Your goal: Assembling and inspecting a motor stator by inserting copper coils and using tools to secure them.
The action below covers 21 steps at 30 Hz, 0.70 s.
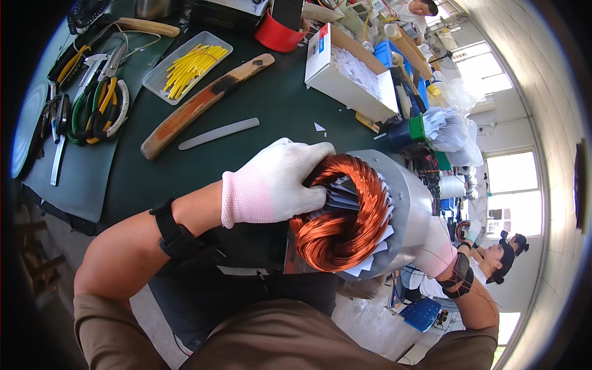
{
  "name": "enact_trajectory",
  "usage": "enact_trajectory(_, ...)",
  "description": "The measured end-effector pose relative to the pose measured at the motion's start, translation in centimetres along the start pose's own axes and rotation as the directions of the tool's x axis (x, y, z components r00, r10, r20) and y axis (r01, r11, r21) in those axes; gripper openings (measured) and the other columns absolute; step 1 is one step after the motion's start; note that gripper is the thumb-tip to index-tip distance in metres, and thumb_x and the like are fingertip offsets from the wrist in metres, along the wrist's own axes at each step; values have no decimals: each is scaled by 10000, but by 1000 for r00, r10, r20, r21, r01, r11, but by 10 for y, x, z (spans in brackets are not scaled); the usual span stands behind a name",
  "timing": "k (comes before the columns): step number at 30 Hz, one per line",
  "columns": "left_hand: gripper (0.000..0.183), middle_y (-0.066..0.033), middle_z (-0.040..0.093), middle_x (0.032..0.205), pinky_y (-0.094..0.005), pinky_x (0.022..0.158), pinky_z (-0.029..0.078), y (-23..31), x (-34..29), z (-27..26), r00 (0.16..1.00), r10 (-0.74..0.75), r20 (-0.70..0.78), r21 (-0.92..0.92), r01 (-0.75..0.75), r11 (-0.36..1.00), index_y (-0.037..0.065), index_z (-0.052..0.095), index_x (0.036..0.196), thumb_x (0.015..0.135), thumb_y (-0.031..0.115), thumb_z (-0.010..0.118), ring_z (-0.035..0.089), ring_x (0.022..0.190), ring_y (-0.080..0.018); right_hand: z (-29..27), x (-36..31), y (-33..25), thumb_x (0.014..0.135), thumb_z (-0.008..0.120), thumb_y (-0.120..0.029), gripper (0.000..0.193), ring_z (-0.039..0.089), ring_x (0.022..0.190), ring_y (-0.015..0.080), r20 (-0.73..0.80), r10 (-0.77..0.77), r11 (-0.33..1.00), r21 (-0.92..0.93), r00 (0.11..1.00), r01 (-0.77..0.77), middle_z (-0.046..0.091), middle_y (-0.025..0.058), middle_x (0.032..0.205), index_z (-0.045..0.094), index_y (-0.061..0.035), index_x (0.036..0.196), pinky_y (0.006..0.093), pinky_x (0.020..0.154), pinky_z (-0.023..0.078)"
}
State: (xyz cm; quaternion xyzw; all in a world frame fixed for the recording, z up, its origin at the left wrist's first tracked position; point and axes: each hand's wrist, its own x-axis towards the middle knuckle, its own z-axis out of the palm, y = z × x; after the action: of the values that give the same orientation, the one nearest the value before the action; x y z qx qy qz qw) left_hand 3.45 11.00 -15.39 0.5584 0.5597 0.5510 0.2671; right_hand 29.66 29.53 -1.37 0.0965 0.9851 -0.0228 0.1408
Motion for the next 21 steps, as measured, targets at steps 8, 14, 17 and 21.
enact_trajectory(8,365,-240,683,1026,-423,912,538,-3,3,-5,995,32,93,-101,-23,995,-33,580,1173,863,118,700,687,1006,-394,-1,-40,1,846,726,-135,255,694,749,347,-9,239,916,-330,971,-228,649,152,822,625,-27,1054,451,633,551)
enact_trajectory(14,442,-233,652,1137,-441,958,509,-8,-5,-5,990,14,138,-168,10,986,-12,507,1298,970,229,679,643,1085,-399,-5,-42,10,845,715,-131,243,681,734,368,-41,104,945,-307,994,-111,651,154,823,619,-24,1041,463,631,547)
enact_trajectory(17,398,-236,638,1124,-449,965,495,-7,-5,-2,994,22,105,-121,-9,993,-10,522,1272,957,199,646,624,1086,-412,10,-23,12,808,754,-131,305,690,752,375,-37,140,982,-126,990,-143,675,146,840,644,-39,1078,439,664,556)
enact_trajectory(21,377,-239,638,1099,-453,959,497,-9,-4,2,993,109,43,-53,-107,993,-3,539,1249,921,153,641,624,1070,-413,17,-12,4,771,783,-117,386,710,820,373,-83,112,993,55,990,-108,697,157,912,664,-55,1133,413,703,565)
